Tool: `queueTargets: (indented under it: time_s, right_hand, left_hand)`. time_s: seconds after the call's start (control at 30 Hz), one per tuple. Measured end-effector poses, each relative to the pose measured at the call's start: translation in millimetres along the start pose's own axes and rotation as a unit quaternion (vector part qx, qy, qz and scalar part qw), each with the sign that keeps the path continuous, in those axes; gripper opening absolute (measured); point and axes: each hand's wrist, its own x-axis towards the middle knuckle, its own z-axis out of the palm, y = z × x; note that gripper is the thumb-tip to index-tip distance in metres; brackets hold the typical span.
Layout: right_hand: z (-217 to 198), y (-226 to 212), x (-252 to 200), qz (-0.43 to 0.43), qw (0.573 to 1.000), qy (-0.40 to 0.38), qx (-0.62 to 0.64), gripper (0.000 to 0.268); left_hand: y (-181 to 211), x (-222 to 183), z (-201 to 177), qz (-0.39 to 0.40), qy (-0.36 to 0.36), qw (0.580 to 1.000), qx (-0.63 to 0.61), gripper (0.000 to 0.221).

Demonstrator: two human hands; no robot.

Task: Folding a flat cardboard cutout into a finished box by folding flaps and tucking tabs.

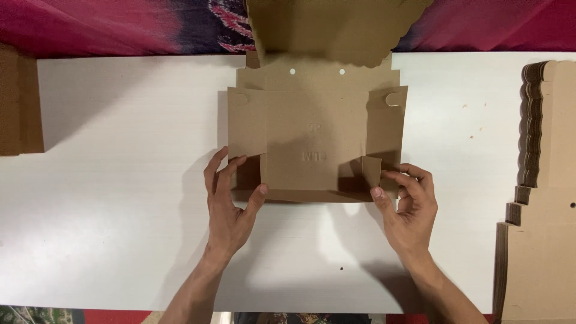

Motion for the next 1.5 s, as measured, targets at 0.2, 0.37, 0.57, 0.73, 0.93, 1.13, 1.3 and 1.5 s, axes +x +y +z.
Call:
queueTargets:
  time_s: [0.2,0.37,0.57,0.73,0.93,1.13,1.3,1.5]
  right_hand:
    - [-1.2,8.1,-3.3,0.001,1.0,-0.002,0.025,0.025]
    - [0.1,-0.5,-9.1,0.011,0.999,-0.01,0.043,0.023]
    - [0.0,3.5,-18.6,0.032,0.997,-0.026,0.069,0.022]
    - [0.6,-9.2,-29.0,0.085,0.992,-0.038,0.08,0.022]
    - [-0.5,-15.4,-41.4,0.083,0.987,-0.054,0.126,0.02]
    - [3.3,-13.0,-56.9,0.097,0.991,-0.027,0.094,0.018]
    - [5.1,-13.4,-64.9,0.092,0.992,-0.014,0.082,0.019]
    - [11.4,-14.0,-74.6,0.069,0.988,-0.013,0.135,0.021]
  left_hand:
    - [1.7,-1.1,2.4,0.032,0.019,0.999,-0.007,0.056]
    - [0.2,1.2,4.2,0.053,0.031,0.998,-0.018,0.054]
    - [-4.6,4.6,1.0,0.094,0.04,0.995,-0.02,0.047]
    - [-9.8,0.8,3.6,0.028,0.02,0.999,-0.034,0.05]
    - [1.1,2.3,4.3,0.059,-0.009,0.997,-0.047,0.045]
    - [1.4,14.5,5.1,0.094,-0.069,0.989,-0.087,0.041]
    - [2.7,23.8,9.9,0.096,-0.09,0.986,-0.106,0.042]
    - [-0.9,40.9,19.6,0.12,-0.105,0.979,-0.125,0.04]
